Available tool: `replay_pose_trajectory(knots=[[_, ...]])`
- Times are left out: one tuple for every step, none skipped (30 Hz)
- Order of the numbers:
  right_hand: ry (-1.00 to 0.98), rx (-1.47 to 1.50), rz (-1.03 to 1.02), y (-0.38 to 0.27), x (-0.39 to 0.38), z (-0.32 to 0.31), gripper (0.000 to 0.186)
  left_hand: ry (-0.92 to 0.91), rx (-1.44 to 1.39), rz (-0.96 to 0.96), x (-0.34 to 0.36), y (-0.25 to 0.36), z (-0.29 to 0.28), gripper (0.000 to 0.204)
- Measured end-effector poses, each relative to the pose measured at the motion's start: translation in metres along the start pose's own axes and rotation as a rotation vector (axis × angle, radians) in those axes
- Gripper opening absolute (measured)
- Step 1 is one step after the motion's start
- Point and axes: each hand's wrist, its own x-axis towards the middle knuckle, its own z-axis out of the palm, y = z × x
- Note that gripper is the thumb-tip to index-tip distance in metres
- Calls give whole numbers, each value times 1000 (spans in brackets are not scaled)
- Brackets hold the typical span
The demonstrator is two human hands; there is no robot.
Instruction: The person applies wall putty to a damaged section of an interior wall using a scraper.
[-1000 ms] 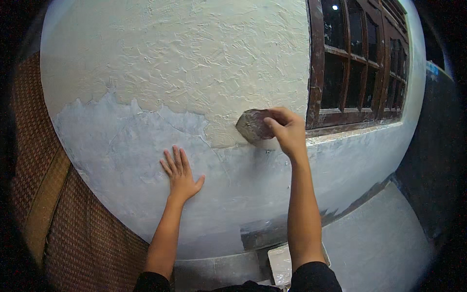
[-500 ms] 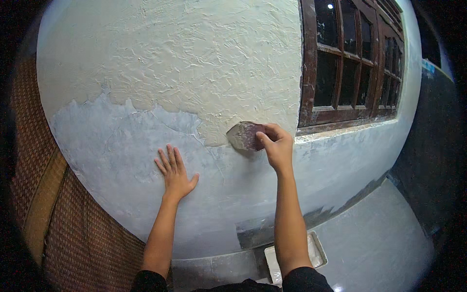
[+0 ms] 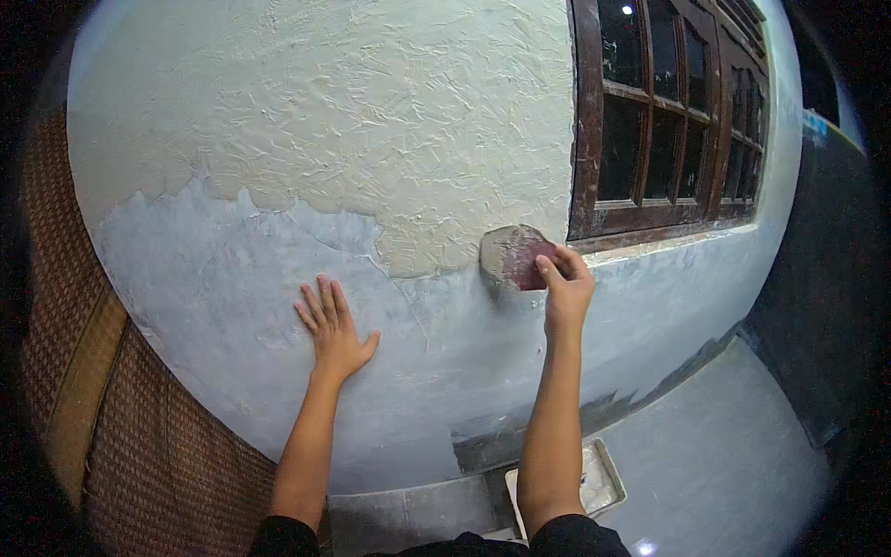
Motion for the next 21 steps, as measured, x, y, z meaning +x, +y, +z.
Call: replay_pose_trajectory(knots=[[10,16,8,-5,-2,-3,28,0,9,-1,-1,0,0,118],[-44,-3,-8,-5,-2,0,28,0,18,-2,-2,1,1,118],[-98,-22,-24,-5,-3,7,28,0,13,-1,-1,1,1,118],[-133,-2,-6,-6,-8,24,27,-5,21,-10,-2,-4,-2,118],[-175,-49,-37,-6,-6,29,29,-7,12,-11,-1,-1,-2,118],[-190,-49,-19,-5,-2,32,30,-8,3,-7,-1,1,-2,118],[-209,-42,-1,-5,1,37,30,-9,-2,-12,0,1,-2,118],[-170,-37,2,-8,5,33,30,-11,-7,-17,0,0,-2,118],[-131,-33,5,-11,9,25,30,-8,-9,-16,0,0,-1,118],[-114,-36,-4,-16,14,16,29,-7,-9,-14,0,0,0,118],[-96,-39,-13,-18,16,10,29,-7,-9,-11,-1,0,0,118],[-103,-16,-21,-17,17,10,28,1,-7,-16,-1,-1,-1,118],[-103,1,-27,-20,15,9,27,2,-8,-9,-2,0,-1,118],[-166,-3,-35,-19,15,15,28,3,-8,-2,-2,0,-1,118],[-229,-8,-42,-19,15,22,28,4,-11,-2,-1,0,-1,118],[-228,-10,-43,-19,18,23,28,-3,-6,-6,-1,-1,-2,118],[-245,-37,-51,-18,23,25,29,-10,-1,-10,-2,-1,-3,118],[-262,-64,-59,-17,27,27,29,-10,-3,-9,-2,0,-2,118],[-284,-87,-67,-17,30,30,29,-15,-5,-11,-1,0,-3,117],[-234,-136,-72,-23,34,25,28,-20,-8,-12,-1,0,-3,117],[-233,-122,-66,-26,36,16,29,-18,-6,-15,0,-1,-3,117]])
